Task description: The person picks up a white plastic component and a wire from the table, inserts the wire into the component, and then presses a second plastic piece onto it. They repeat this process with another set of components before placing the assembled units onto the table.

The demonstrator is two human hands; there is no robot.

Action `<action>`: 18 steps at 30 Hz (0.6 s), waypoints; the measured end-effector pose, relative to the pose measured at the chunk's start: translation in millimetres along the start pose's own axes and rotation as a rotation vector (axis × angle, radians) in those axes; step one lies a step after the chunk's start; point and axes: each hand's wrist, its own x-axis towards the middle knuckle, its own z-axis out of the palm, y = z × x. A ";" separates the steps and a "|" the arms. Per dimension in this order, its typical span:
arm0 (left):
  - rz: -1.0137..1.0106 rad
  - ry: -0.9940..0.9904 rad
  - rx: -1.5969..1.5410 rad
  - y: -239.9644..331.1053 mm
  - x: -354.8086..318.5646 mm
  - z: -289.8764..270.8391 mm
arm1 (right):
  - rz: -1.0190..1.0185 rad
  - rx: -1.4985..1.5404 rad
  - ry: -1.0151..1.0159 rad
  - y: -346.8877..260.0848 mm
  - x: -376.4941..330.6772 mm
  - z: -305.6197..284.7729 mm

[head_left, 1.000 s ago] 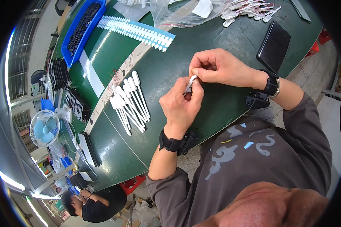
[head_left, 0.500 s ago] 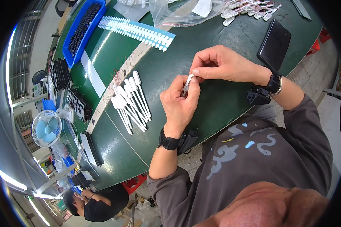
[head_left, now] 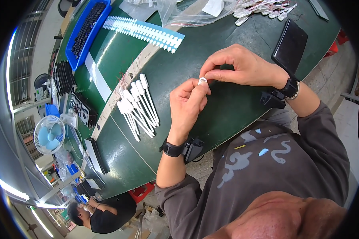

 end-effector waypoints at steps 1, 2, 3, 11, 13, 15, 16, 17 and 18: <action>-0.020 -0.011 -0.012 0.0 -0.4 -0.1 | 0.001 0.001 0.000 0.0 -0.2 -0.2; -0.021 -0.012 -0.011 0.0 -0.1 0.2 | -0.005 -0.016 -0.001 -0.3 -0.3 -0.9; -0.017 -0.004 0.009 -0.3 0.3 0.4 | -0.010 -0.033 -0.002 -0.4 -0.4 -1.4; 0.004 0.042 0.182 -6.2 3.4 2.8 | -0.382 -0.279 0.063 17.7 2.9 -2.3; 0.007 0.064 0.237 -9.8 4.4 1.9 | -0.424 -0.318 0.070 18.6 2.9 -1.3; -0.003 0.069 0.254 -11.8 5.7 1.5 | -0.426 -0.436 0.043 17.0 1.6 -0.2; -0.012 0.074 0.273 -12.6 6.3 1.3 | -0.426 -0.496 0.029 16.4 1.0 0.7; -0.020 0.079 0.292 -13.3 6.6 1.4 | -0.424 -0.494 0.029 16.1 0.4 1.5; -0.022 0.078 0.291 -13.8 6.4 1.3 | -0.419 -0.516 0.016 15.8 0.0 2.5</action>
